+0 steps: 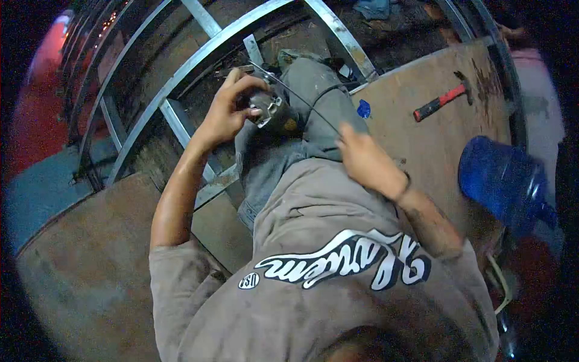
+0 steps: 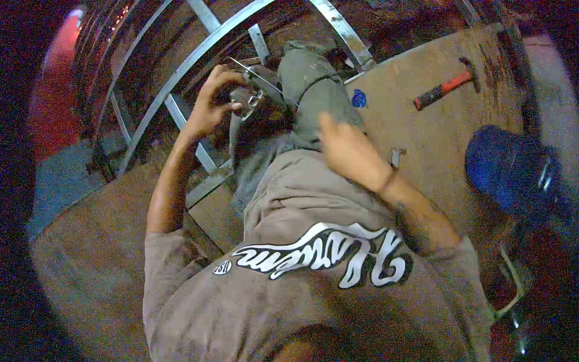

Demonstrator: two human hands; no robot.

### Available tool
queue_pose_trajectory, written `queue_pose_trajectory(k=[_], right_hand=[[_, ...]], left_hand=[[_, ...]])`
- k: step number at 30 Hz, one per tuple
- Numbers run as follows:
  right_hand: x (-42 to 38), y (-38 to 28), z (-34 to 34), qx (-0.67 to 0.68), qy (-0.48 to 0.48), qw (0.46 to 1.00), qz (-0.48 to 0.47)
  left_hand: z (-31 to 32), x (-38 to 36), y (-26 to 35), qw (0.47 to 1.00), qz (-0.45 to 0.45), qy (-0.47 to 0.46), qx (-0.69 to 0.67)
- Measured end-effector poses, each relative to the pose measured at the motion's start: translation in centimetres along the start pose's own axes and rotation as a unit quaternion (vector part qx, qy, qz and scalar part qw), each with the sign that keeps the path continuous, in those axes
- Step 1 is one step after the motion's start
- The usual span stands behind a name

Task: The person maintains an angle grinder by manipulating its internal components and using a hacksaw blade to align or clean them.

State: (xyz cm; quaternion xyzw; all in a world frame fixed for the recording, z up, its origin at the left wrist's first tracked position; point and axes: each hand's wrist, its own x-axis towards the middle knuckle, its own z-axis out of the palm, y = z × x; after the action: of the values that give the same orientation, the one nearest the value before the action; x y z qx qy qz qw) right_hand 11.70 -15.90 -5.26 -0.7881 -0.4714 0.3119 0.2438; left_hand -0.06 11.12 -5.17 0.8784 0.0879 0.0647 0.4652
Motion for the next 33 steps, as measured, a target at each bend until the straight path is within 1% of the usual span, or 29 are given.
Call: queue_pose_trajectory(k=[1, 2, 3, 4, 5, 7, 8, 10, 11, 12, 13, 14, 16, 18, 19, 21, 23, 24, 25, 27, 28, 29, 30, 33], right_hand=[[-0.6, -0.1, -0.9, -0.038, -0.027, 0.998, 0.052], [0.1, -0.1, -0.9, -0.038, -0.027, 0.997, 0.054], [1.0, -0.4, -0.6, -0.040, 0.007, 0.999, 0.007], [2.4, -0.9, -0.3, -0.043, 0.043, 0.997, -0.044], [4.5, -0.9, 0.2, -0.043, 0.046, 0.997, -0.039], [8.3, -1.0, 1.5, 0.017, 0.062, 0.995, -0.076], [7.3, -0.8, 1.4, 0.018, 0.060, 0.995, -0.077], [2.8, -0.7, 0.6, -0.010, 0.018, 0.998, -0.057], [1.4, -0.7, -0.1, -0.010, 0.014, 0.998, -0.063], [0.1, -0.4, -0.9, -0.032, -0.009, 0.999, -0.012], [-0.6, -0.3, -1.3, -0.050, -0.028, 0.997, 0.045], [0.0, -1.3, -1.3, -0.080, 0.019, 0.997, -0.005], [5.0, -2.3, -0.1, 0.004, 0.042, 0.998, -0.050], [6.7, -3.2, 0.3, -0.004, 0.061, 0.996, -0.068], [6.9, -3.6, 0.5, -0.007, 0.079, 0.994, -0.075], [5.9, -3.5, 0.1, -0.005, 0.066, 0.995, -0.080], [5.2, -4.0, -0.3, 0.004, 0.049, 0.998, -0.047], [5.2, -4.4, -0.3, -0.014, 0.049, 0.998, -0.033], [5.2, -4.6, -0.6, -0.012, 0.048, 0.998, -0.030], [5.1, -5.0, -1.1, -0.037, 0.036, 0.999, -0.015], [4.9, -5.3, -1.2, -0.034, 0.034, 0.999, -0.016], [4.5, -5.5, -1.3, -0.030, 0.072, 0.996, -0.045], [4.2, -5.6, -1.3, -0.027, 0.109, 0.991, -0.072], [3.7, -5.1, -0.9, -0.027, 0.106, 0.991, -0.074]], left_hand=[[0.0, 0.2, -0.1, 1.000, -0.001, 0.009, 0.001], [0.2, 0.5, 0.1, 1.000, -0.003, 0.017, 0.002], [0.8, 0.5, 0.5, 1.000, -0.004, 0.015, -0.002], [0.6, 0.7, 1.6, 0.999, -0.036, -0.015, 0.034], [0.6, 1.0, 1.3, 0.999, -0.032, -0.020, 0.033], [0.2, 0.8, -0.2, 1.000, -0.015, 0.014, 0.008], [0.2, 0.5, -0.6, 1.000, -0.018, 0.013, -0.010], [0.3, -0.4, -0.6, 1.000, -0.016, 0.011, -0.008], [0.0, -0.4, -0.4, 1.000, -0.009, 0.012, -0.006], [-0.2, -0.4, -0.3, 1.000, -0.016, 0.005, -0.014], [0.1, -0.4, 0.5, 0.999, -0.031, 0.005, 0.012], [0.5, -0.1, 1.5, 0.999, -0.018, -0.011, 0.030], [1.3, 0.1, 2.3, 0.998, -0.001, -0.034, 0.044], [0.9, -0.5, 1.7, 0.999, 0.005, 0.006, 0.036], [0.8, -0.7, 1.9, 0.999, 0.004, 0.003, 0.040], [0.8, -1.2, 2.6, 0.999, 0.005, -0.021, 0.048], [0.8, -1.3, 2.6, 0.998, 0.010, -0.023, 0.059], [0.6, -1.1, 2.6, 0.998, 0.019, -0.022, 0.057], [0.7, -0.9, 2.6, 0.998, 0.025, -0.022, 0.055], [0.8, -0.9, 2.5, 0.999, 0.019, -0.022, 0.032], [0.6, -1.1, 2.3, 0.999, 0.002, -0.029, 0.029], [0.4, -1.2, 2.2, 0.999, -0.014, -0.034, 0.028], [0.2, -1.3, 2.3, 0.999, -0.002, -0.028, 0.043], [0.1, -1.2, 2.9, 0.999, 0.010, -0.025, 0.046]])
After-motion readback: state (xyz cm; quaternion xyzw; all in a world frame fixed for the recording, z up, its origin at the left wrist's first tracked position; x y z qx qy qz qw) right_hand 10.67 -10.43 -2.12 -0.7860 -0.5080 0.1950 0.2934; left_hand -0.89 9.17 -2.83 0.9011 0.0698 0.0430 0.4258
